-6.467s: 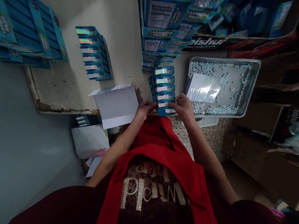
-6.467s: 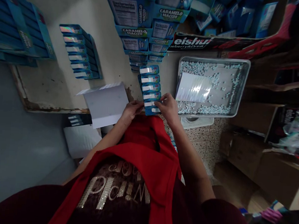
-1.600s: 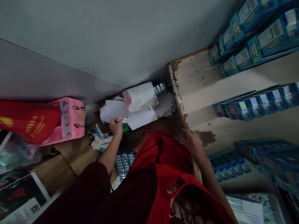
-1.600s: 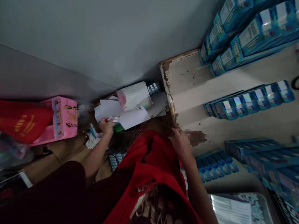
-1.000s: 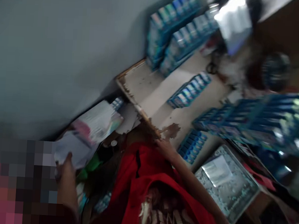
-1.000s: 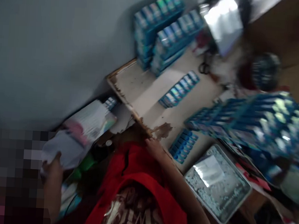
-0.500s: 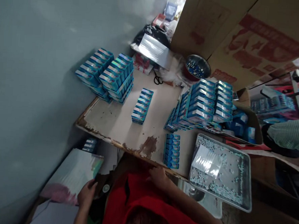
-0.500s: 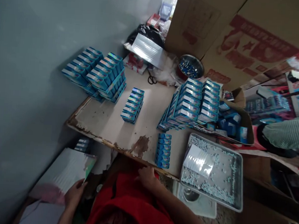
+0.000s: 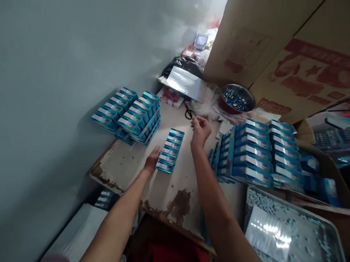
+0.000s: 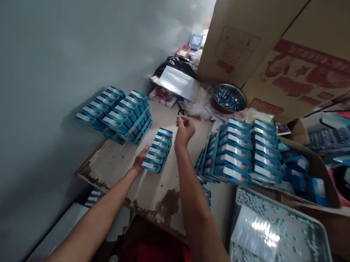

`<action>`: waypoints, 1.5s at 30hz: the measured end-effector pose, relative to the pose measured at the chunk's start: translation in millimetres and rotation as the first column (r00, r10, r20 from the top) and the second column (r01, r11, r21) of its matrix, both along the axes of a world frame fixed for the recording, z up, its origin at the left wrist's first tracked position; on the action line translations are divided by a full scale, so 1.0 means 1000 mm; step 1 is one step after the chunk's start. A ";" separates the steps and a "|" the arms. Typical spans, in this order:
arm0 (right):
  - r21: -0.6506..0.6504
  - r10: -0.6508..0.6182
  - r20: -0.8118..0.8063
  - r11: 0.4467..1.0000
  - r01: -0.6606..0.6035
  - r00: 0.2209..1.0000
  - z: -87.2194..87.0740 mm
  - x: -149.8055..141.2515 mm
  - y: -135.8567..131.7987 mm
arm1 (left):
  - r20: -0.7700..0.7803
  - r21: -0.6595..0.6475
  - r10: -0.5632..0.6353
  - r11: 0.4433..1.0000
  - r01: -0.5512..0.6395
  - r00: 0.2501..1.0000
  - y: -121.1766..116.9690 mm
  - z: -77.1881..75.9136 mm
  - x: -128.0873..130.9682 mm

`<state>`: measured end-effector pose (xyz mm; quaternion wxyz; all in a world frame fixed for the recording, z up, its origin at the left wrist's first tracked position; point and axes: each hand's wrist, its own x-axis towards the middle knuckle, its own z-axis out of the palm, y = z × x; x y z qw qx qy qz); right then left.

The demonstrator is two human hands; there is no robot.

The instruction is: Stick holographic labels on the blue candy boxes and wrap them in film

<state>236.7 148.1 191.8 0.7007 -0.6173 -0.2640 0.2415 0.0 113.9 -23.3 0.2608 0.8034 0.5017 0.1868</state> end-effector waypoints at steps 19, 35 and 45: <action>-0.764 0.706 0.641 0.622 0.170 0.301 -0.087 0.117 0.348 | -0.209 0.352 0.055 0.936 0.022 0.976 0.015 -0.074 0.013; -0.789 0.718 0.591 0.609 0.081 0.369 -0.092 0.140 0.361 | -0.186 0.357 0.070 0.934 0.001 0.980 0.012 -0.078 0.013; -0.721 0.544 0.633 0.673 0.163 0.551 -0.085 0.136 0.353 | -0.154 0.352 0.058 0.936 0.000 0.986 0.013 -0.080 0.012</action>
